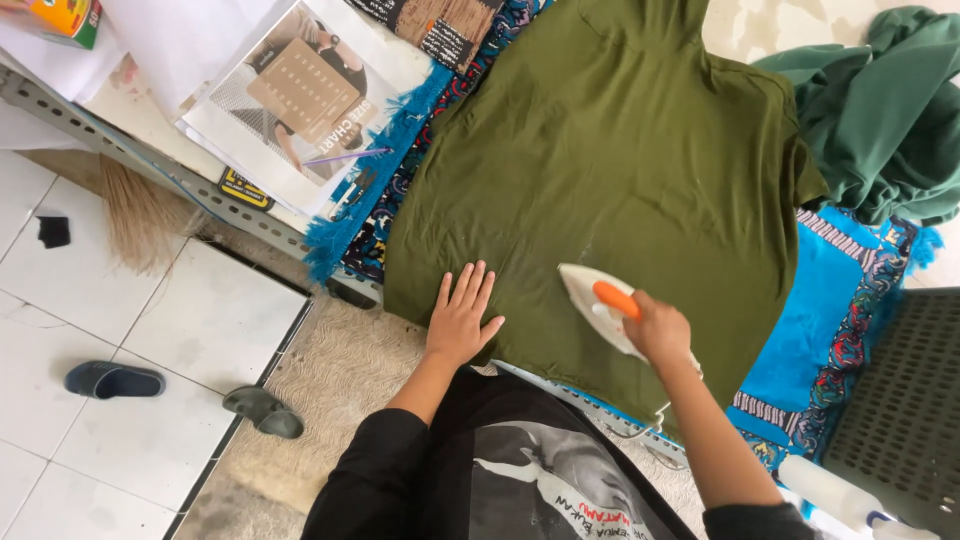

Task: Ironing a green garment on a padded work table and then folding it into a neat rectangle.

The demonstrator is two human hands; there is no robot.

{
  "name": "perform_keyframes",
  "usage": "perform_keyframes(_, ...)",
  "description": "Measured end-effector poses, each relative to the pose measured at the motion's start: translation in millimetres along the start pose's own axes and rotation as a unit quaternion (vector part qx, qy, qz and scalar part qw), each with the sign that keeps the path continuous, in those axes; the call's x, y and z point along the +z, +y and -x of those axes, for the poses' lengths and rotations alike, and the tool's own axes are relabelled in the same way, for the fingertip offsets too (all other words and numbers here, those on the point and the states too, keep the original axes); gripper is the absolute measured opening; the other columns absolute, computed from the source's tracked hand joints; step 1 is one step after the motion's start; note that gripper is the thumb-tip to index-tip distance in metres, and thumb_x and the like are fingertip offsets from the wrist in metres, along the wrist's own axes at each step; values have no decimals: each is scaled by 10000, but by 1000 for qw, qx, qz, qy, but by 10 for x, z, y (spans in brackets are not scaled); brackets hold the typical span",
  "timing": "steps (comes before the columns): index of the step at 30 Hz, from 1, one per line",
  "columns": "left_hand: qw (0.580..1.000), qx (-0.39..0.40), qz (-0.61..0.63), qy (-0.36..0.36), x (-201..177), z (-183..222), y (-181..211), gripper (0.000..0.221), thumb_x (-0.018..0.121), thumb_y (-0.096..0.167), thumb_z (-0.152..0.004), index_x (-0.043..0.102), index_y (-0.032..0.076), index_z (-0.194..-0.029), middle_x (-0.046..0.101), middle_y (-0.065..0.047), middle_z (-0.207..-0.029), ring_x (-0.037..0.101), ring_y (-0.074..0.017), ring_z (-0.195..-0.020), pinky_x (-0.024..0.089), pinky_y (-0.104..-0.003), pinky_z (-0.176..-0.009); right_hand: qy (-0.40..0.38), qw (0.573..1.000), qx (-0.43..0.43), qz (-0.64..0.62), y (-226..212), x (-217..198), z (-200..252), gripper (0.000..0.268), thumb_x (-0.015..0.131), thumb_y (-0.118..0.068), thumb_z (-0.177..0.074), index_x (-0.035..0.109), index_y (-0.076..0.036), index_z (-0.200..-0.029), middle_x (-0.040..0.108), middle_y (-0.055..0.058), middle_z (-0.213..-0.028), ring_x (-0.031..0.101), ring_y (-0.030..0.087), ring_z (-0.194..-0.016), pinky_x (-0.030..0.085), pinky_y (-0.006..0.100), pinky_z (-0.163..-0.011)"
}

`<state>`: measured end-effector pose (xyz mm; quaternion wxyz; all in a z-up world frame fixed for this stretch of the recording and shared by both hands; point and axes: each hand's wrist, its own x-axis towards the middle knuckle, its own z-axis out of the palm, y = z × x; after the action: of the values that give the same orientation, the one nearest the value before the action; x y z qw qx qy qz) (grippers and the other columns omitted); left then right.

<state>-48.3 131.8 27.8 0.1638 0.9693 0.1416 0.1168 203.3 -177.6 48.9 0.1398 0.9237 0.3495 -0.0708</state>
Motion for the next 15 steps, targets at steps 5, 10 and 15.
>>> perform_keyframes(5, 1000, -4, -13, -16, 4, -1, 4, 791, 493, 553, -979, 337, 90, -1601, 268, -154, -1689, 214, -283, -1574, 86, -535, -1290, -12, 989, 133, -70, 112, -388, -1064, 295, 686, -395, -823, 629, -220, -1053, 741, 135, -813, 760, 391, -819, 616, 498, -738)
perform_keyframes(10, 998, -11, -27, -59, 36, 12, -8, 829, 456, 596, -973, 274, 113, -1623, 187, -129, -1714, 150, -265, -1587, 48, -532, -1297, -48, 972, 160, -164, 71, -600, -1376, 378, 707, -402, -746, 695, -290, -1107, 743, 132, -884, 744, 398, -939, 593, 500, -822)
perform_keyframes(15, 997, -45, -18, -66, 30, 38, -9, 907, 458, 633, -975, 257, 13, -1606, 161, -214, -1702, 111, -322, -1590, 9, -525, -1298, -121, 976, 36, -175, -378, -817, -806, 482, 733, -350, -729, 722, -226, -1195, 772, 228, -960, 734, 456, -995, 583, 545, -900)
